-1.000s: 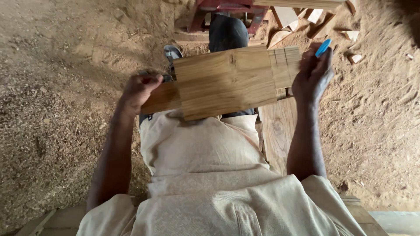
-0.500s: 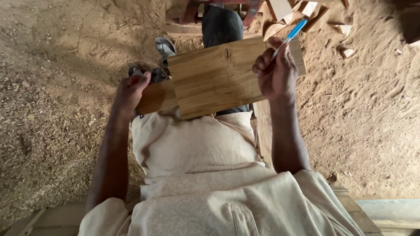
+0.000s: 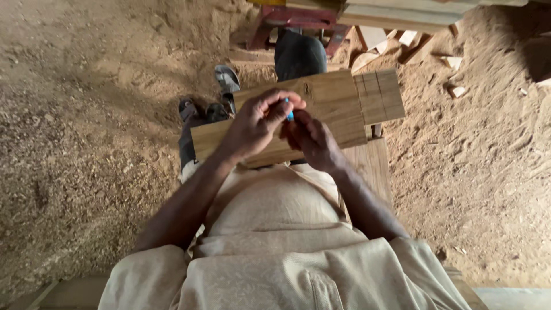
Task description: The person picks up a wooden plank from a stack and places it on their lap. Using a blue pen, they draw several parallel lines across the surface of the plank. They then set the marked plank aside and pick up another piece of wood to repeat the marking process.
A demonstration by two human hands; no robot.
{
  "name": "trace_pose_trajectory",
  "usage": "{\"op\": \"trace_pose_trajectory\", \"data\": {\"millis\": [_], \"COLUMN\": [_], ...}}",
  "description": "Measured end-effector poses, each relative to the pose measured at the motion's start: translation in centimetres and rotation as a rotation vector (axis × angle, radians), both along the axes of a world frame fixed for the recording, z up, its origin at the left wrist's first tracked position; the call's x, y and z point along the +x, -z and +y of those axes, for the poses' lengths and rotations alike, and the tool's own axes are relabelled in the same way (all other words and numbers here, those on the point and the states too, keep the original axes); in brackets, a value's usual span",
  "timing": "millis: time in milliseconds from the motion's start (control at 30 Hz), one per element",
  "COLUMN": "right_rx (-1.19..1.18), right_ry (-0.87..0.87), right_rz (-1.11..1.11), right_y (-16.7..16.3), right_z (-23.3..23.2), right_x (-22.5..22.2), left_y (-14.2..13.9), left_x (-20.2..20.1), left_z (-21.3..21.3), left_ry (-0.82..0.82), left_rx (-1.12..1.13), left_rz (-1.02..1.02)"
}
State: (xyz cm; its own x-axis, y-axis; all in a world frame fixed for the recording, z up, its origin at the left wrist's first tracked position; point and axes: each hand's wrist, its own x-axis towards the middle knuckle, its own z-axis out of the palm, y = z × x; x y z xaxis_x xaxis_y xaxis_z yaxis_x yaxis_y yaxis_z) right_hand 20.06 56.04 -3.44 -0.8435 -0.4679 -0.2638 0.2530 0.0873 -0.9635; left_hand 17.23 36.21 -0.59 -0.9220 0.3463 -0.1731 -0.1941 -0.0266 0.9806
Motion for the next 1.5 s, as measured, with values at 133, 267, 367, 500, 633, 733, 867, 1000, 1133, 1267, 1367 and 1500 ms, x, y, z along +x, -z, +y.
{"op": "trace_pose_trajectory", "data": {"millis": [133, 267, 367, 500, 633, 733, 867, 1000, 1133, 1267, 1367, 1500], "right_rx": [-0.041, -0.12, -0.085, -0.054, -0.227, -0.498, -0.641, -0.614, -0.546, -0.501, -0.518, -0.545], "right_ry": [0.062, 0.072, 0.09, 0.156, 0.394, 0.504, 0.545, 0.552, 0.59, 0.554, 0.564, 0.461], "right_rz": [0.146, 0.097, 0.096, 0.115, 0.128, 0.225, 0.338, 0.312, 0.292, 0.452, 0.451, 0.434], "right_y": [-1.3, -1.9, -1.7, -1.4, -2.0, -2.5, -2.5, -2.4, -2.5, -2.6, -2.9, -3.9], "right_z": [-0.2, 0.1, -0.1, -0.7, 0.8, 2.6, 2.9, 2.0, 1.6, 1.6, 1.5, 1.1], "right_x": [0.2, -0.3, -0.5, -0.2, -1.3, -2.7, -3.3, -2.9, -2.1, -2.0, -2.8, -3.7], "left_y": [-1.2, -0.8, -0.6, -0.3, 1.5, 3.6, 5.2, 4.5, 3.0, 1.0, -1.1, -3.4], "left_x": [0.6, 0.2, -0.7, -2.5, -2.6, -1.7, -1.0, -0.5, -0.4, -1.6, -3.2, -5.0], "left_z": [1.2, 1.0, 0.4, -1.3, -1.3, -0.4, 0.6, 1.4, 1.8, 1.0, 0.0, -3.0], "left_ry": [-0.072, -0.089, -0.146, -0.39, -0.436, -0.444, -0.45, -0.449, -0.415, -0.346, -0.289, -0.186], "left_rx": [-0.002, 0.062, -0.062, 0.231, 0.578, 0.758, 0.816, 0.862, 0.849, 0.677, 0.573, 0.394], "left_rz": [0.156, 0.184, 0.187, 0.187, -0.097, -0.296, -0.459, -0.485, -0.475, -0.534, -0.461, -0.221]}}
